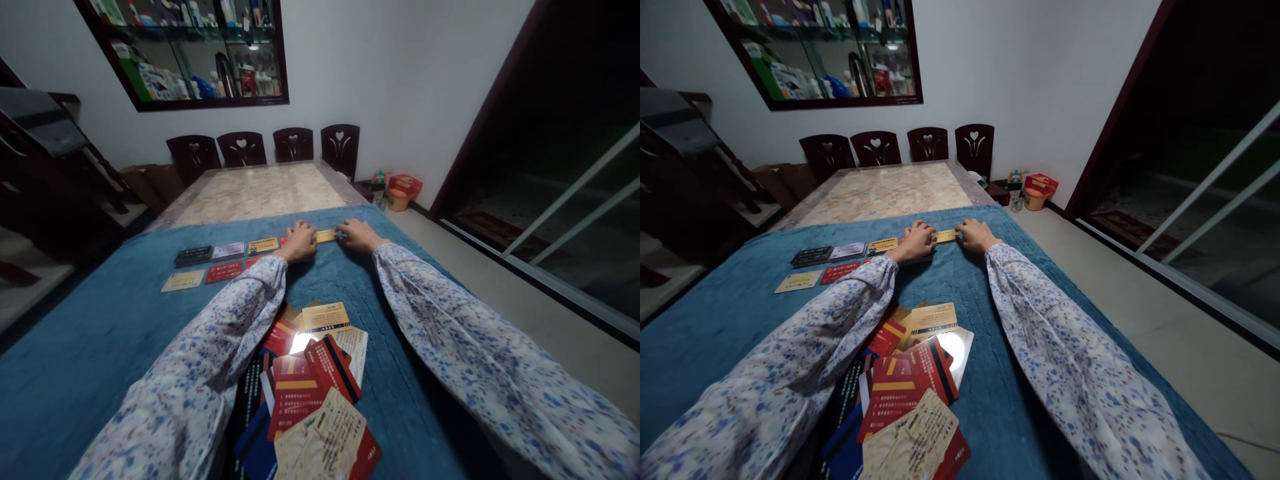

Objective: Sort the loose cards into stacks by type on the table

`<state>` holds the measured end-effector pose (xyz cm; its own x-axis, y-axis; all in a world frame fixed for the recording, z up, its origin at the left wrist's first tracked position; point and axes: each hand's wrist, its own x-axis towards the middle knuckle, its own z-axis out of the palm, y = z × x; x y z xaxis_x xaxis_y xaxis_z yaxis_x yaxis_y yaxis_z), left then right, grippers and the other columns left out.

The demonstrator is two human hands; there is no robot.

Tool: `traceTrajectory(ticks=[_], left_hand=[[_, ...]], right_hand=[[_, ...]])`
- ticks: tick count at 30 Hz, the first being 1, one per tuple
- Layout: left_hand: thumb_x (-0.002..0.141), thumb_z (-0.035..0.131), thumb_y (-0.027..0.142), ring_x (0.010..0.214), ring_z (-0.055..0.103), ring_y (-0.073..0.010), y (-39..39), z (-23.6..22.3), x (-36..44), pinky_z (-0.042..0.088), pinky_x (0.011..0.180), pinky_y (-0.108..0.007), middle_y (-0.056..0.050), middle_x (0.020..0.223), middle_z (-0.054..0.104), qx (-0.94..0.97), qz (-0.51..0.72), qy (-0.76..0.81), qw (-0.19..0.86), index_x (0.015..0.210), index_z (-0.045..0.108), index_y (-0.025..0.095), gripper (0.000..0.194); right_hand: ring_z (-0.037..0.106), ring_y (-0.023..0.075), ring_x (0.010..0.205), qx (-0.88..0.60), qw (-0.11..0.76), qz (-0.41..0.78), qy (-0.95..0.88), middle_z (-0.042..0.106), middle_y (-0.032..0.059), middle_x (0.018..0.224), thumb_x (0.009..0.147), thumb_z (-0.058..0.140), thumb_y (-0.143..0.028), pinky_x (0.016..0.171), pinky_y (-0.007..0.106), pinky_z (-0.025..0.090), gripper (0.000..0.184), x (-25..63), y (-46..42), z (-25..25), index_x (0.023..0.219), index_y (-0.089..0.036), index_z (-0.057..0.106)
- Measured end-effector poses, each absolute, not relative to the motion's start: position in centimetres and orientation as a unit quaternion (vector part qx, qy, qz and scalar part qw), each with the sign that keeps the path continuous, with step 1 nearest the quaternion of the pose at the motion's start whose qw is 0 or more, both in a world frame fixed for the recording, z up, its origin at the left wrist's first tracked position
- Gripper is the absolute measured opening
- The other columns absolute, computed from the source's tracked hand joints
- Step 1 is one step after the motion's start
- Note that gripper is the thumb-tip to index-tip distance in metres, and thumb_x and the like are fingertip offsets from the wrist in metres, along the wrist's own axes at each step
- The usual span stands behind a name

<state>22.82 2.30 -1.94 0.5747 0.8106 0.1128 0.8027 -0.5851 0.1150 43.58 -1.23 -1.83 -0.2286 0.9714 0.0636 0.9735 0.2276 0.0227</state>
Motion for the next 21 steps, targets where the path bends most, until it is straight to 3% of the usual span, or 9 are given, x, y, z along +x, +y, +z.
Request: traceTrajectory(ticks=[21], left_hand=[[0.095,0.055,0.025,0.142,0.040,-0.0342,-4.5,-1.8,18.7,0.036,0.113,-0.057,-0.016,0.144,0.058,0.896,0.090,0.434,0.016,0.129,0.065,0.019,0.036]], right_hand=[[0.058,0.0273,0.112,-0.588,0.029,-0.058,-0.806,0.071,0.0129,0.118,0.100,0.048,-0.019,0.081,0.035,0.034,0.029,41.9,-7.8,-1.1,0.112,-0.020,0.074]])
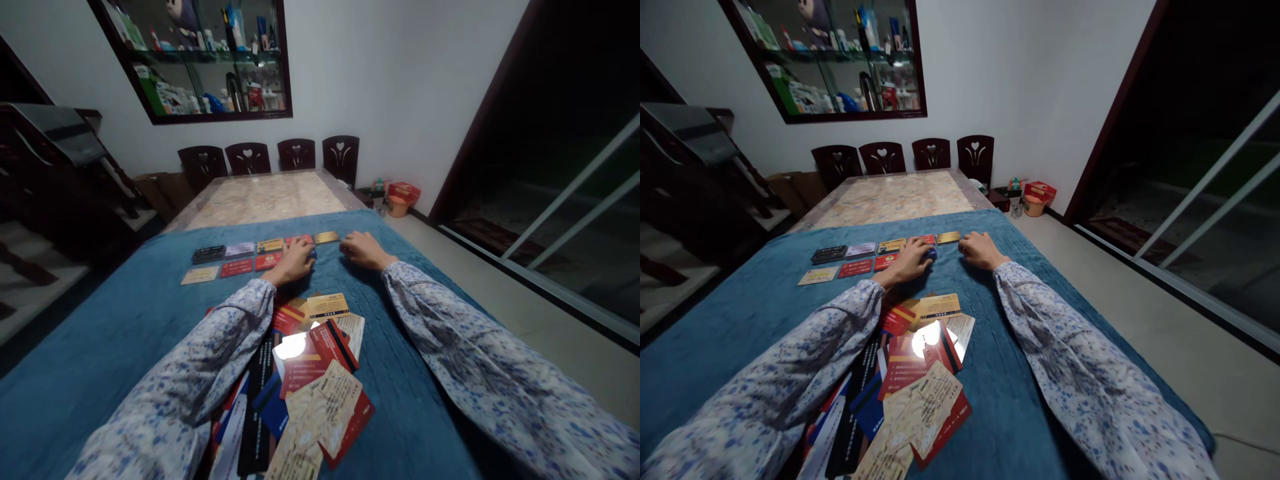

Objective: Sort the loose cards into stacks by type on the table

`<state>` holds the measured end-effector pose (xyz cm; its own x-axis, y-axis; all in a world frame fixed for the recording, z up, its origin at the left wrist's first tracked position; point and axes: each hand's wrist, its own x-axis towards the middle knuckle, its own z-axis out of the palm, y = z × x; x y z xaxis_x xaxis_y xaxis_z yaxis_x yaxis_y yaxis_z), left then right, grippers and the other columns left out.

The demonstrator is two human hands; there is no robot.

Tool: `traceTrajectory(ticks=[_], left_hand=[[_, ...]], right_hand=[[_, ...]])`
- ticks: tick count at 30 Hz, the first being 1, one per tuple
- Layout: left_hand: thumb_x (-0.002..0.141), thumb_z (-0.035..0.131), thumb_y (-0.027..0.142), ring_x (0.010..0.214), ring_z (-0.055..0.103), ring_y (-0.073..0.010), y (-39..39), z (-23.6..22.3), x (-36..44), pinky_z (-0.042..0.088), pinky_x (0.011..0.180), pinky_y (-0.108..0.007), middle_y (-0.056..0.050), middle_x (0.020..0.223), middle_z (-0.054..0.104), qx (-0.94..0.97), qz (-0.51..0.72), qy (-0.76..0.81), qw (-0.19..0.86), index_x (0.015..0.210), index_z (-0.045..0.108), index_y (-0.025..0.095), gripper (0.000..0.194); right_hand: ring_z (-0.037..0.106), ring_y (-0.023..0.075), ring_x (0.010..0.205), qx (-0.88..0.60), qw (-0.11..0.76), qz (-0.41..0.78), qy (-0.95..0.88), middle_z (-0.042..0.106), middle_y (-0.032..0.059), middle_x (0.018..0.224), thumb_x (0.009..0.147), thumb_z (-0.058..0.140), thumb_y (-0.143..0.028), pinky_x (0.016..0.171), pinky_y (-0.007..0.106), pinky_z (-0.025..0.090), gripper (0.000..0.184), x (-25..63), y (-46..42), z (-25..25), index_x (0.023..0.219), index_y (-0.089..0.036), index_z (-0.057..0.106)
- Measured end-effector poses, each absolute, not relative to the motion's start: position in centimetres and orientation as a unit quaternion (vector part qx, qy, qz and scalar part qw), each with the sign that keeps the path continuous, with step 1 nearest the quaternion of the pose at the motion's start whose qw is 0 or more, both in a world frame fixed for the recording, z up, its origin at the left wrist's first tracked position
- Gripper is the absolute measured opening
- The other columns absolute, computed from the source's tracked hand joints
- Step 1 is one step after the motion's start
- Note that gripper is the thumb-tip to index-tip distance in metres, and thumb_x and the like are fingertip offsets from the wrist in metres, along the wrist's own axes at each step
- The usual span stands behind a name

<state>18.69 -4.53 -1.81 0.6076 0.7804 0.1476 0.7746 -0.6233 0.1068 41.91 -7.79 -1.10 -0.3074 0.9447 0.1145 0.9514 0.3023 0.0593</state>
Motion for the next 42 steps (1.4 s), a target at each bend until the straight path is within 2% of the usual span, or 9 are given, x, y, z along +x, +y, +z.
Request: traceTrajectory(ticks=[5,10,23,32,42], left_hand=[[0.096,0.055,0.024,0.139,0.044,-0.0327,-6.5,-2.3,17.8,0.039,0.111,-0.054,-0.015,0.140,0.060,0.905,0.090,0.414,0.036,0.130,0.065,0.019,0.036],[0.097,0.056,0.024,0.133,0.049,-0.0312,-8.1,-2.8,17.0,0.037,0.114,-0.052,-0.015,0.134,0.063,0.911,0.103,0.398,0.043,0.125,0.067,0.018,0.031],[0.097,0.057,0.025,0.117,0.056,-0.0273,-11.5,-3.9,14.7,0.041,0.108,-0.048,-0.012,0.120,0.066,0.926,0.145,0.341,0.072,0.113,0.071,0.018,0.023],[0.099,0.056,0.029,0.116,0.058,-0.0281,-12.8,-4.1,13.5,0.045,0.100,-0.046,-0.012,0.121,0.067,0.932,0.136,0.328,0.078,0.115,0.071,0.019,0.024],[0.097,0.059,0.028,0.118,0.058,-0.0267,-13.7,-2.8,13.4,0.042,0.100,-0.044,-0.009,0.119,0.070,0.949,0.121,0.268,0.116,0.101,0.073,0.020,0.016]], right_hand=[[0.059,0.0267,0.112,-0.579,0.027,-0.061,-0.812,0.072,0.0120,0.117,0.102,0.047,-0.021,0.079,0.035,0.033,0.029,41.5,-9.6,-1.3,0.112,-0.020,0.074],[0.059,0.0256,0.110,-0.567,0.036,-0.057,-0.821,0.073,0.0115,0.115,0.101,0.049,-0.020,0.078,0.035,0.032,0.027,41.1,-11.3,-1.4,0.112,-0.020,0.074],[0.056,0.0245,0.099,-0.502,0.129,-0.040,-0.854,0.073,0.0107,0.103,0.099,0.053,-0.019,0.074,0.036,0.032,0.024,40.9,-14.5,-3.8,0.106,-0.019,0.075],[0.054,0.0259,0.104,-0.445,0.177,-0.027,-0.878,0.071,0.0114,0.110,0.097,0.060,-0.027,0.081,0.036,0.037,0.023,41.3,-15.9,-4.8,0.115,-0.021,0.073],[0.054,0.0274,0.107,-0.376,0.193,0.029,-0.906,0.070,0.0127,0.116,0.098,0.062,-0.040,0.091,0.043,0.044,0.029,41.6,-17.0,-4.6,0.117,-0.020,0.073]])
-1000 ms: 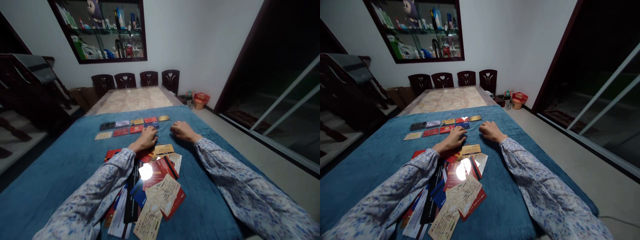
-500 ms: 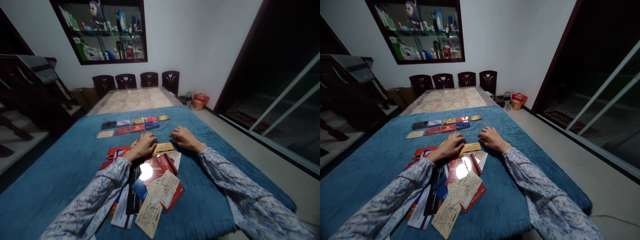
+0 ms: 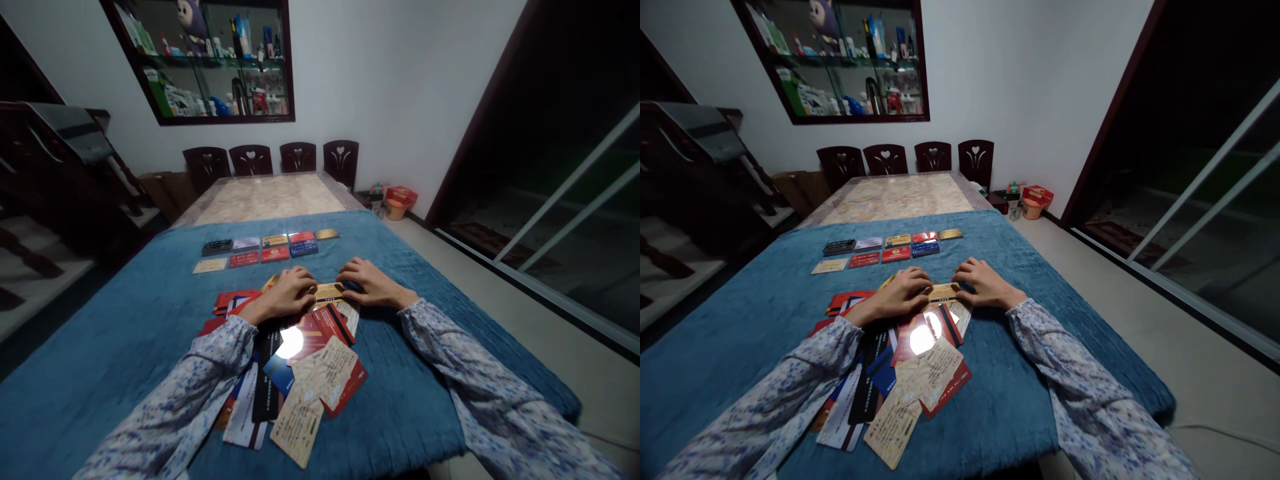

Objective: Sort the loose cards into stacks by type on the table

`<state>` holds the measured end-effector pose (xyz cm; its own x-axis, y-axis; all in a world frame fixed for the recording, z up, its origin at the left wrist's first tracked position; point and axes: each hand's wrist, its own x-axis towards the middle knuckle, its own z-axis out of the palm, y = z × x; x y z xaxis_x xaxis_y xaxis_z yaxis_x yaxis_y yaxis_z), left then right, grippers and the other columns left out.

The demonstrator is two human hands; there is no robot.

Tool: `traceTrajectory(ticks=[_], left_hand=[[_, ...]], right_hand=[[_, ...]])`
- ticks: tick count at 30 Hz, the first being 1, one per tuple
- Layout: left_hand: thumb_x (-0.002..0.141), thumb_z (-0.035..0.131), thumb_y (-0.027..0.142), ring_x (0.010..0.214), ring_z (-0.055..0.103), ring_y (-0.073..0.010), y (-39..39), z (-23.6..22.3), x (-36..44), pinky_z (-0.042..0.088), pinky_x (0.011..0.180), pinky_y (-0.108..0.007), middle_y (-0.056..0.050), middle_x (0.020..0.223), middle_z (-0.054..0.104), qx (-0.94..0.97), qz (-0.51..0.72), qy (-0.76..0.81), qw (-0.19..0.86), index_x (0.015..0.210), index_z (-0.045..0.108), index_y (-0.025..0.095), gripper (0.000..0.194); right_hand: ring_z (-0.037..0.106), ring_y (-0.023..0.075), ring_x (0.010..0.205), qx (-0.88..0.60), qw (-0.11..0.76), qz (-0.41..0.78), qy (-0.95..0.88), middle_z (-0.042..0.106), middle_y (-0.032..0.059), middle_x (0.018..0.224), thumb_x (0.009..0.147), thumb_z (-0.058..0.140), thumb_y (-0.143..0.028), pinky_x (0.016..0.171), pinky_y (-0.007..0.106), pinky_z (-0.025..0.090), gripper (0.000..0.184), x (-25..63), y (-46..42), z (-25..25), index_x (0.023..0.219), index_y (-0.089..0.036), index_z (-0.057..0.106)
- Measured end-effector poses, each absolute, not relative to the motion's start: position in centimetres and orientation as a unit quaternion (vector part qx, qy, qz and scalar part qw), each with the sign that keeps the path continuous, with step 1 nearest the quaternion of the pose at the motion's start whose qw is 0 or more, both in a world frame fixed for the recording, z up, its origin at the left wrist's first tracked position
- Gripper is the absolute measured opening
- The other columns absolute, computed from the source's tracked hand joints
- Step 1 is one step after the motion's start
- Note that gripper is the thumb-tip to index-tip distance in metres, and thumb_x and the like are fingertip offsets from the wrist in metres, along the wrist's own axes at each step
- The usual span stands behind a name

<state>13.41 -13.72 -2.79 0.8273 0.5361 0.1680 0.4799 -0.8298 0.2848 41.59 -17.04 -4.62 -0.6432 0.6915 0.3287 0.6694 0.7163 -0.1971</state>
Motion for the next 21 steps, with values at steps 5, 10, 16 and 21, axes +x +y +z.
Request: traceTrajectory(ticks=[5,10,16,21], left_hand=[[0.094,0.065,0.028,0.119,0.056,-0.0262,-13.88,-2.46,13.33,0.039,0.105,-0.044,-0.008,0.117,0.070,0.953,0.101,0.249,0.142,0.096,0.071,0.020,0.011],[0.094,0.066,0.032,0.123,0.054,-0.0285,-13.75,-2.47,13.28,0.039,0.100,-0.044,-0.008,0.122,0.069,0.953,0.084,0.260,0.129,0.094,0.071,0.020,0.013],[0.094,0.067,0.033,0.123,0.054,-0.0289,-13.71,-2.41,13.40,0.041,0.098,-0.043,-0.008,0.123,0.069,0.951,0.082,0.270,0.124,0.098,0.072,0.020,0.014],[0.094,0.066,0.035,0.122,0.055,-0.0283,-13.51,-2.73,13.40,0.041,0.102,-0.045,-0.009,0.123,0.069,0.949,0.091,0.272,0.130,0.102,0.073,0.021,0.018]], right_hand=[[0.054,0.0283,0.106,-0.364,0.174,0.057,-0.913,0.070,0.0130,0.115,0.096,0.066,-0.047,0.092,0.044,0.045,0.033,41.67,-17.08,-4.67,0.114,-0.020,0.074],[0.054,0.0293,0.108,-0.361,0.165,0.066,-0.915,0.070,0.0135,0.118,0.095,0.066,-0.049,0.093,0.046,0.046,0.037,41.56,-16.97,-4.81,0.116,-0.020,0.073],[0.055,0.0289,0.104,-0.365,0.167,0.059,-0.914,0.071,0.0145,0.117,0.097,0.064,-0.049,0.090,0.046,0.047,0.040,41.53,-16.76,-5.15,0.120,-0.018,0.073],[0.055,0.0280,0.104,-0.361,0.170,0.053,-0.915,0.071,0.0138,0.116,0.097,0.065,-0.046,0.091,0.045,0.047,0.038,41.48,-16.69,-5.18,0.121,-0.019,0.073]])
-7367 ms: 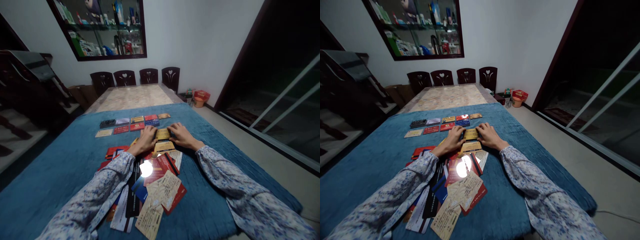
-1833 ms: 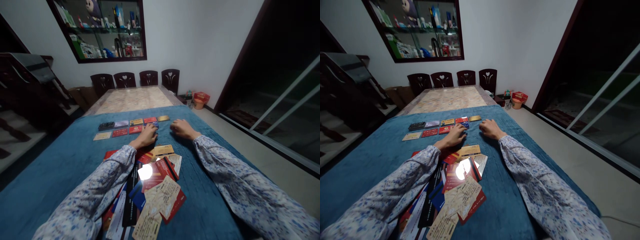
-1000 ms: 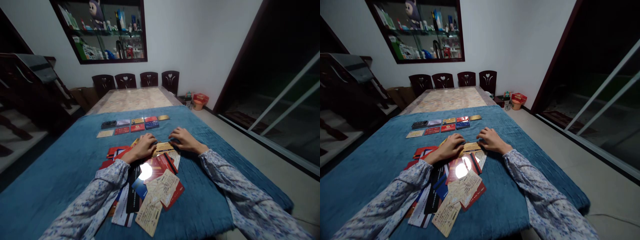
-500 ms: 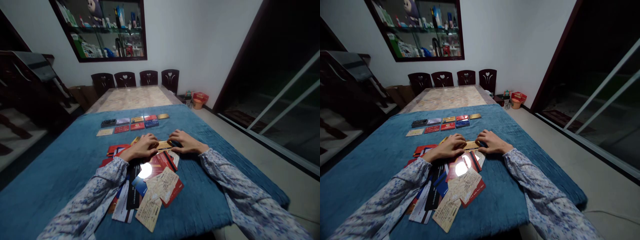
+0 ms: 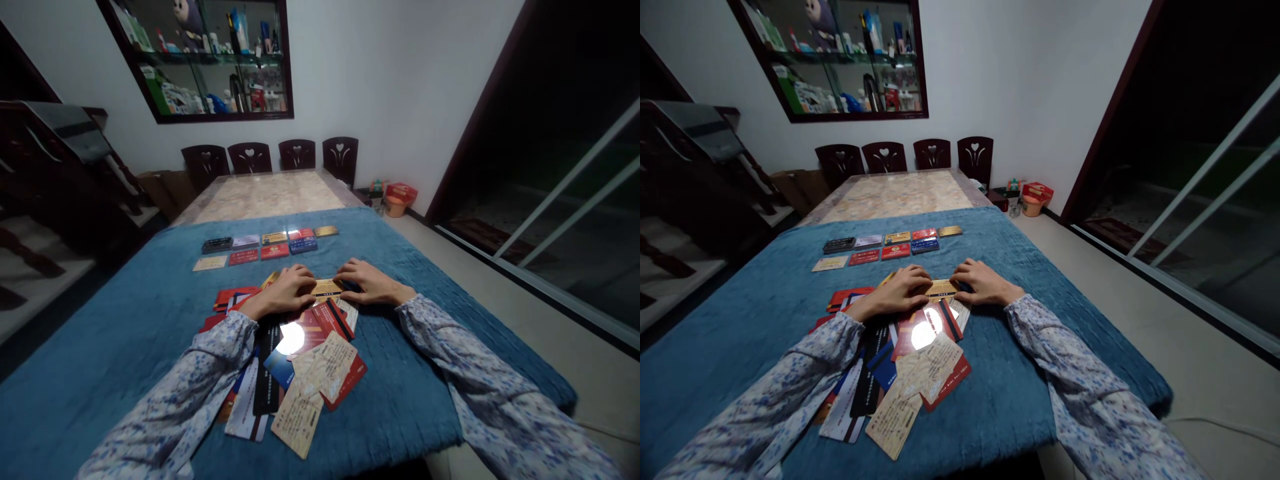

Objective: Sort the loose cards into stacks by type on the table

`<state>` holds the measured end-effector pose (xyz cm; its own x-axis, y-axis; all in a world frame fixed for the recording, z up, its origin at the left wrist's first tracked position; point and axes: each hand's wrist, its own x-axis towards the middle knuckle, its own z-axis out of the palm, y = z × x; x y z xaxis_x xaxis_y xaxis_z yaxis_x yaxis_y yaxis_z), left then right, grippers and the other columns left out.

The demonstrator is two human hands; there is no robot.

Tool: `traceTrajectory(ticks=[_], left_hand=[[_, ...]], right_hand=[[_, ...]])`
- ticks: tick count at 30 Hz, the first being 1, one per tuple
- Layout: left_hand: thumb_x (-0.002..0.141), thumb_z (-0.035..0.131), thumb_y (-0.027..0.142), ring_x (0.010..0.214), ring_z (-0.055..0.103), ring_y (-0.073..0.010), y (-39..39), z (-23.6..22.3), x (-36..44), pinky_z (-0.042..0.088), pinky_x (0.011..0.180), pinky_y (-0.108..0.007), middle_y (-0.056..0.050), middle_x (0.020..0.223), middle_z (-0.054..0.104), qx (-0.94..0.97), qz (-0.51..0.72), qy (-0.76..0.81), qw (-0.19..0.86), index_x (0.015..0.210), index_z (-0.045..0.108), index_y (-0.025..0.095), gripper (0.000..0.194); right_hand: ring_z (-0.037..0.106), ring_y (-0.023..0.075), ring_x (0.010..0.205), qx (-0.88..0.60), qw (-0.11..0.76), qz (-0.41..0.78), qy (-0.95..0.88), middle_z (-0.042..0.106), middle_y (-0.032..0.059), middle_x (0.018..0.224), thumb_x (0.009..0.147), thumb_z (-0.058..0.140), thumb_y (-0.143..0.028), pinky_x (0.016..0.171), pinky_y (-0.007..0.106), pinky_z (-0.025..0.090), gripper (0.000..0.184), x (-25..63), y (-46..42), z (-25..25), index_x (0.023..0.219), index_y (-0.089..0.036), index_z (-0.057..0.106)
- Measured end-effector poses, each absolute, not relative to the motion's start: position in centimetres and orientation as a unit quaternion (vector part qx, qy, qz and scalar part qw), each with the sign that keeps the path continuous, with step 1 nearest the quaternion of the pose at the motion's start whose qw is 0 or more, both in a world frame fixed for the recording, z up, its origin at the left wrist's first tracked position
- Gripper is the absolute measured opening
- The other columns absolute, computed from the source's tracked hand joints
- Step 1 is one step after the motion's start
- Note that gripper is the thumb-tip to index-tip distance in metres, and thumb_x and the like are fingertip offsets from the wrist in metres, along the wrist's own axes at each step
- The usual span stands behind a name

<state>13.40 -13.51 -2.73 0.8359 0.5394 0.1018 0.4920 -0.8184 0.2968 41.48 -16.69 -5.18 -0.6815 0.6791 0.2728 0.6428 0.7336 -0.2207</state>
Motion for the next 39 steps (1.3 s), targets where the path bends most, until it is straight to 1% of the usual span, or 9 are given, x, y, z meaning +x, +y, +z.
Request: traceTrajectory(ticks=[6,11,15,18,22,25,31,36,39], left_hand=[[0.095,0.064,0.034,0.118,0.055,-0.0272,-13.4,-2.9,13.4,0.042,0.103,-0.044,-0.010,0.118,0.069,0.953,0.100,0.255,0.127,0.099,0.073,0.021,0.016],[0.096,0.064,0.035,0.120,0.054,-0.0274,-13.5,-2.8,13.4,0.041,0.099,-0.042,-0.010,0.120,0.068,0.955,0.089,0.258,0.117,0.097,0.072,0.020,0.017],[0.096,0.064,0.036,0.119,0.054,-0.0271,-13.5,-2.7,13.5,0.041,0.099,-0.041,-0.009,0.119,0.068,0.955,0.079,0.265,0.109,0.096,0.071,0.020,0.017],[0.096,0.063,0.035,0.119,0.055,-0.0271,-13.5,-2.7,13.6,0.040,0.099,-0.041,-0.009,0.118,0.068,0.956,0.076,0.263,0.105,0.095,0.071,0.020,0.017],[0.098,0.060,0.033,0.118,0.056,-0.0272,-13.5,-2.6,13.6,0.040,0.099,-0.042,-0.009,0.116,0.070,0.959,0.080,0.256,0.095,0.095,0.072,0.020,0.018],[0.097,0.060,0.034,0.118,0.057,-0.0281,-13.5,-2.6,13.5,0.040,0.100,-0.044,-0.010,0.114,0.071,0.961,0.087,0.248,0.087,0.096,0.073,0.020,0.019],[0.099,0.056,0.034,0.119,0.057,-0.0288,-13.0,-3.1,13.4,0.042,0.100,-0.044,-0.011,0.112,0.072,0.958,0.102,0.258,0.073,0.100,0.074,0.021,0.022],[0.100,0.054,0.031,0.113,0.060,-0.0260,-12.1,-3.5,13.3,0.046,0.100,-0.042,-0.011,0.112,0.072,0.957,0.122,0.247,0.087,0.101,0.076,0.020,0.025],[0.101,0.051,0.031,0.108,0.062,-0.0245,-11.5,-3.6,13.2,0.048,0.100,-0.040,-0.012,0.110,0.073,0.958,0.127,0.236,0.098,0.103,0.077,0.019,0.028]], right_hand=[[0.055,0.0274,0.103,-0.358,0.155,0.049,-0.919,0.071,0.0132,0.114,0.096,0.065,-0.045,0.091,0.045,0.048,0.037,41.3,-16.6,-4.7,0.121,-0.020,0.074],[0.055,0.0278,0.103,-0.358,0.146,0.042,-0.921,0.069,0.0142,0.114,0.097,0.064,-0.046,0.090,0.046,0.049,0.038,41.1,-16.4,-4.7,0.121,-0.019,0.075],[0.055,0.0269,0.101,-0.353,0.133,0.029,-0.926,0.069,0.0135,0.110,0.097,0.064,-0.044,0.088,0.043,0.048,0.034,41.0,-16.1,-4.7,0.114,-0.019,0.077],[0.055,0.0261,0.100,-0.348,0.133,0.020,-0.928,0.069,0.0129,0.109,0.097,0.063,-0.044,0.087,0.041,0.047,0.032,41.0,-16.0,-4.8,0.112,-0.019,0.077],[0.055,0.0254,0.097,-0.333,0.144,0.014,-0.932,0.071,0.0125,0.104,0.098,0.061,-0.042,0.085,0.040,0.047,0.030,41.0,-16.0,-4.6,0.107,-0.019,0.078],[0.056,0.0248,0.094,-0.323,0.158,0.019,-0.933,0.073,0.0121,0.100,0.099,0.060,-0.039,0.085,0.040,0.046,0.027,40.9,-16.1,-4.4,0.103,-0.019,0.078],[0.059,0.0240,0.091,-0.338,0.171,0.025,-0.925,0.076,0.0130,0.098,0.103,0.054,-0.038,0.083,0.039,0.048,0.032,40.8,-16.4,-4.2,0.107,-0.018,0.079],[0.061,0.0235,0.092,-0.347,0.184,0.032,-0.919,0.077,0.0123,0.098,0.105,0.050,-0.038,0.083,0.037,0.050,0.035,40.7,-16.4,-4.3,0.110,-0.019,0.078],[0.061,0.0236,0.091,-0.350,0.192,0.024,-0.917,0.077,0.0117,0.095,0.108,0.045,-0.039,0.081,0.036,0.050,0.038,40.7,-16.3,-4.6,0.110,-0.019,0.078]])
